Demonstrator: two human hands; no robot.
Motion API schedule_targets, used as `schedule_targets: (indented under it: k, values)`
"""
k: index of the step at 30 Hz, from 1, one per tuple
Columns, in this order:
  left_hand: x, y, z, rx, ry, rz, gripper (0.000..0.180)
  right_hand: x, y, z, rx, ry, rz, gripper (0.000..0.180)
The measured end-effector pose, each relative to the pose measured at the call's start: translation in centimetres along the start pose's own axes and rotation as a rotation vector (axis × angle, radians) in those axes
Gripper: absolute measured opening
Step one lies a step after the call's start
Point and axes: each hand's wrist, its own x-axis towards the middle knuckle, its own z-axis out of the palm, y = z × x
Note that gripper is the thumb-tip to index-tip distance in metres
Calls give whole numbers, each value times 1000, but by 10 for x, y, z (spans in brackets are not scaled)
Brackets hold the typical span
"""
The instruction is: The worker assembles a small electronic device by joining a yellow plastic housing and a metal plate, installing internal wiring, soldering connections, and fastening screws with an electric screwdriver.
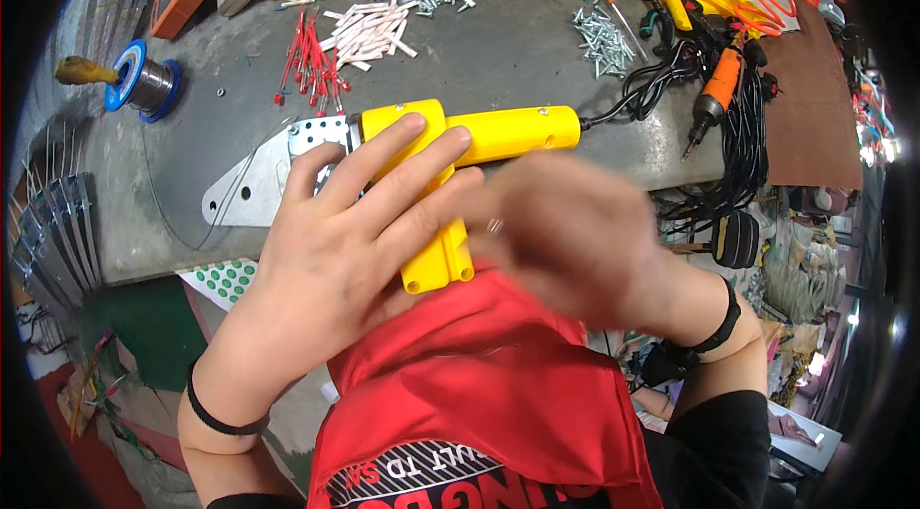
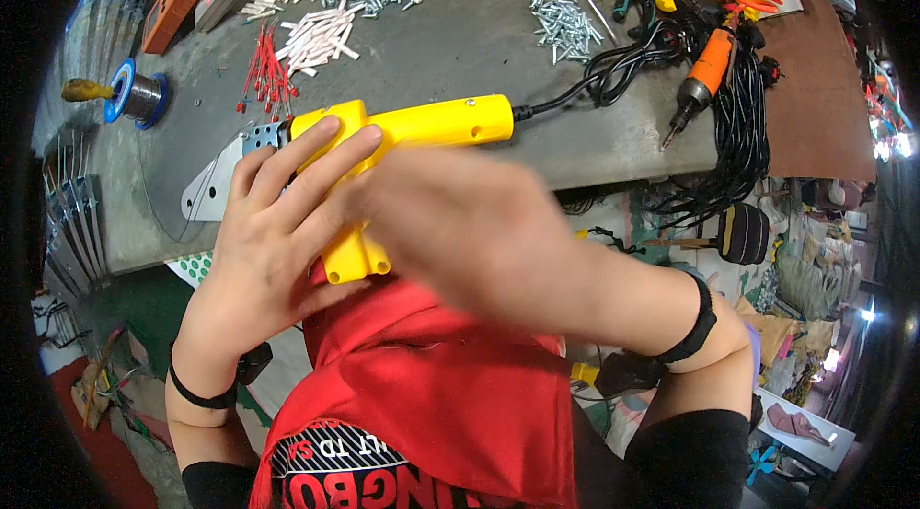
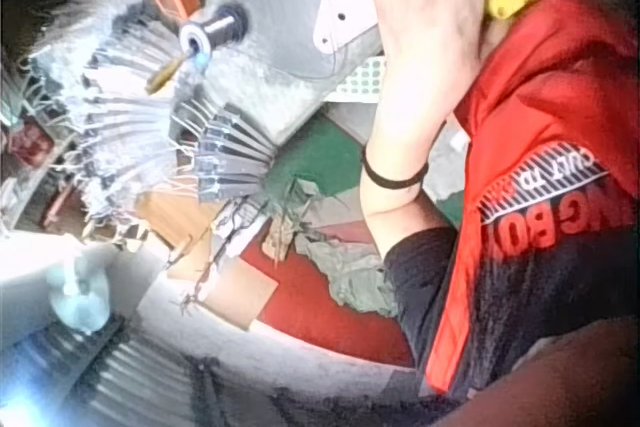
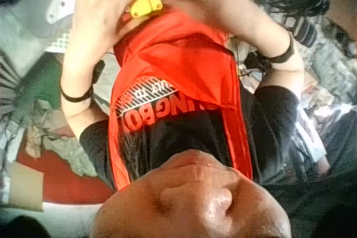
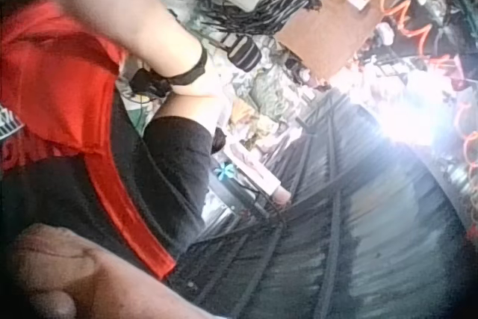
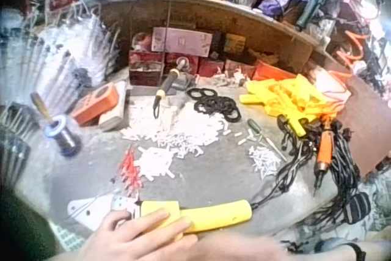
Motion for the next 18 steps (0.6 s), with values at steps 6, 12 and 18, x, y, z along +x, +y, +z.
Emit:
schedule_targets:
  k: [6, 12, 18]
  values:
    - [6, 5, 0, 8, -27, -23, 76, -18, 34, -16, -114, 117, 265, 28]
    - [6, 7, -1, 45, -49, -55, 74, -11, 40, -21, -174, 57, 197, 29]
    - [7, 9, -3, 37, -77, -70, 73, -18, 56, -23, -79, 70, 169, 29]
